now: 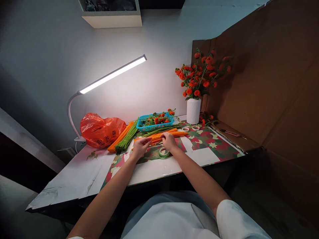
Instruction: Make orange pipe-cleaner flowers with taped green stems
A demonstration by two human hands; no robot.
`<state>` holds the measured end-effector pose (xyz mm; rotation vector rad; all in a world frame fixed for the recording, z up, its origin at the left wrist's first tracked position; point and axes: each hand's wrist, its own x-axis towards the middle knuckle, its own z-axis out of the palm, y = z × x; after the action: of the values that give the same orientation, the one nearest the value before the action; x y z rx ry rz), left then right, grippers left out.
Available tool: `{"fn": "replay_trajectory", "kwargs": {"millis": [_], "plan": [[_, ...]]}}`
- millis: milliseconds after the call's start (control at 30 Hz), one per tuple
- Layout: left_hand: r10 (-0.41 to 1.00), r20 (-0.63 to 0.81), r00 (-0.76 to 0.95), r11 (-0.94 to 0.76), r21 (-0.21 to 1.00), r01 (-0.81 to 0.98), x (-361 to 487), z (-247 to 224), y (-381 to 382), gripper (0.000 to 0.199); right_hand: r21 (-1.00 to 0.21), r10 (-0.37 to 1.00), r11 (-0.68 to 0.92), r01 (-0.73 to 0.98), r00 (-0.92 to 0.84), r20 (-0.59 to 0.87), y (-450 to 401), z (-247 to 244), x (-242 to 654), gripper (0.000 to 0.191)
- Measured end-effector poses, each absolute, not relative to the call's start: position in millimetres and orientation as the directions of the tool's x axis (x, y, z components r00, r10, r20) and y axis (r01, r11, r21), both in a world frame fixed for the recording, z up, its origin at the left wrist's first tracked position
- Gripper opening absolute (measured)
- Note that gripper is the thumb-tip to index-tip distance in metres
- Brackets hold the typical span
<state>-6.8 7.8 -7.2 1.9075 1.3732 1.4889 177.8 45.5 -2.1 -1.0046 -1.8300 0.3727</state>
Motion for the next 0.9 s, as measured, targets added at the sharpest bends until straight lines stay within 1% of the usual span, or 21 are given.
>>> {"fn": "replay_trajectory", "kwargs": {"millis": [100, 267, 400, 500, 600, 733, 900], "plan": [[0.849, 0.528, -0.012, -0.460, 0.750, 0.476, -6.7, -7.4, 7.6, 0.020, -0.642, 0.768, 0.621, 0.449, -0.184, 0.614, 46.7, -4.0, 177.7, 0.018], [0.873, 0.485, -0.047, -0.428, 0.810, 0.400, -6.5, -8.6, 9.6, 0.025, -0.729, 0.813, 0.578, 0.365, -0.182, 0.553, 46.6, -6.7, 175.8, 0.012], [0.892, 0.448, -0.057, -0.410, 0.858, 0.310, -7.0, -11.9, 13.1, 0.031, -0.851, 0.885, 0.466, 0.242, -0.149, 0.442, 45.3, -5.6, 173.5, 0.008], [0.893, 0.444, -0.076, -0.411, 0.872, 0.265, -6.0, -13.0, 14.3, 0.036, -0.913, 0.923, 0.383, 0.140, -0.074, 0.376, 44.6, -4.4, 171.5, 0.012], [0.892, 0.444, -0.087, -0.417, 0.882, 0.221, -3.8, -11.9, 13.1, 0.040, -0.931, 0.934, 0.357, 0.079, -0.040, 0.354, 45.0, -5.2, 169.8, 0.016], [0.895, 0.438, -0.082, -0.417, 0.888, 0.194, -2.6, -11.2, 12.1, 0.041, -0.945, 0.946, 0.325, 0.042, -0.029, 0.324, 46.0, -7.7, 169.4, 0.014], [0.902, 0.425, -0.080, -0.408, 0.897, 0.168, -5.4, -13.9, 14.4, 0.043, -0.975, 0.969, 0.208, -0.082, -0.122, 0.217, 44.4, -7.1, 170.1, 0.023]]}}
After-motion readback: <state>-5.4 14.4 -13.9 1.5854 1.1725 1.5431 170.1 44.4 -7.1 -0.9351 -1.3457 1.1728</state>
